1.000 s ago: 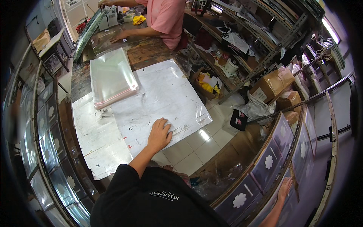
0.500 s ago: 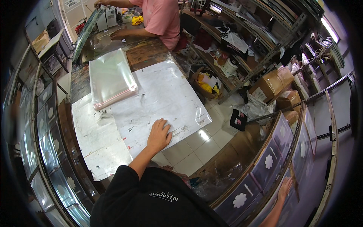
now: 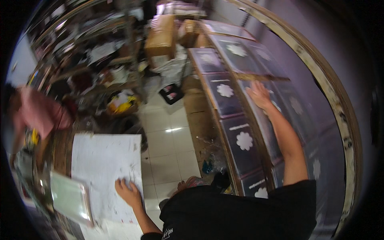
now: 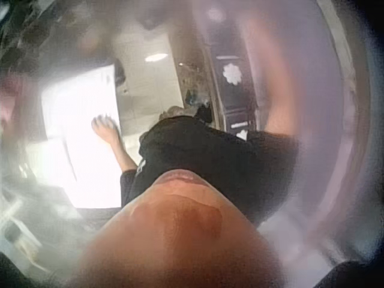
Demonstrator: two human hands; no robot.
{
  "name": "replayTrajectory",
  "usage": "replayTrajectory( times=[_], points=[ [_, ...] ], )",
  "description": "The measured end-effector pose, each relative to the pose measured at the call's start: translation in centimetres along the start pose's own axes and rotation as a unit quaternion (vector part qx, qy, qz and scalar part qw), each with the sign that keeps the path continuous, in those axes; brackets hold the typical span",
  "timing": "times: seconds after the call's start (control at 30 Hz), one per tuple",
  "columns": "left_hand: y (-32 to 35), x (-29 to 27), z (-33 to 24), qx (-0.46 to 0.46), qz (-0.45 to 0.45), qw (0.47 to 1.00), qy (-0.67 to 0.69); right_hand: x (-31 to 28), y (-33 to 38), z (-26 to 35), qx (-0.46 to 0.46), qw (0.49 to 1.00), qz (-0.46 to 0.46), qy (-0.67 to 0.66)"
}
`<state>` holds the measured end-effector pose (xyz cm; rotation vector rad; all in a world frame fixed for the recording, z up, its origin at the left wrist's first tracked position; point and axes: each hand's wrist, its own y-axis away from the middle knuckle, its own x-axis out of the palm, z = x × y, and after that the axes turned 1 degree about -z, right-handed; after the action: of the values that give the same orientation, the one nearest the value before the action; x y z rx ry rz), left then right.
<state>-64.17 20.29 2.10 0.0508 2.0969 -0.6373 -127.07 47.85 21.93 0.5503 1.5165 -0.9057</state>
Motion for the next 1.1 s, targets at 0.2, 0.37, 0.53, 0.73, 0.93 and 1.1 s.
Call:
replayTrajectory(
  times=[0.2, 0.37, 0.53, 0.73, 0.93, 1.1],
  points=[
    [-0.4, 0.0, -0.6, 0.007, 0.036, 0.999, -0.019, -0.8, 1.2, -0.4, 0.083, 0.993, 0.077, -0.026],
    [-0.4, -0.7, -0.4, 0.002, 0.042, 0.999, -0.011, -0.8, 1.5, 0.1, 0.083, 0.993, 0.08, -0.019],
    [-0.4, -0.9, -0.7, 0.003, 0.03, 1.0, -0.01, -0.8, 1.4, 0.0, 0.076, 0.994, 0.079, -0.016],
    [-0.4, -0.3, -0.8, 0.006, 0.029, 0.999, -0.025, -0.9, 1.2, -0.4, 0.076, 0.994, 0.079, -0.024],
    [-0.5, -0.3, -0.9, 0.008, 0.026, 0.999, -0.019, -1.1, 1.2, -0.1, 0.082, 0.993, 0.082, -0.029],
    [-0.4, -0.3, -0.6, 0.015, 0.018, 1.0, -0.021, -1.1, 1.5, 0.1, 0.081, 0.993, 0.08, -0.033]
  ],
)
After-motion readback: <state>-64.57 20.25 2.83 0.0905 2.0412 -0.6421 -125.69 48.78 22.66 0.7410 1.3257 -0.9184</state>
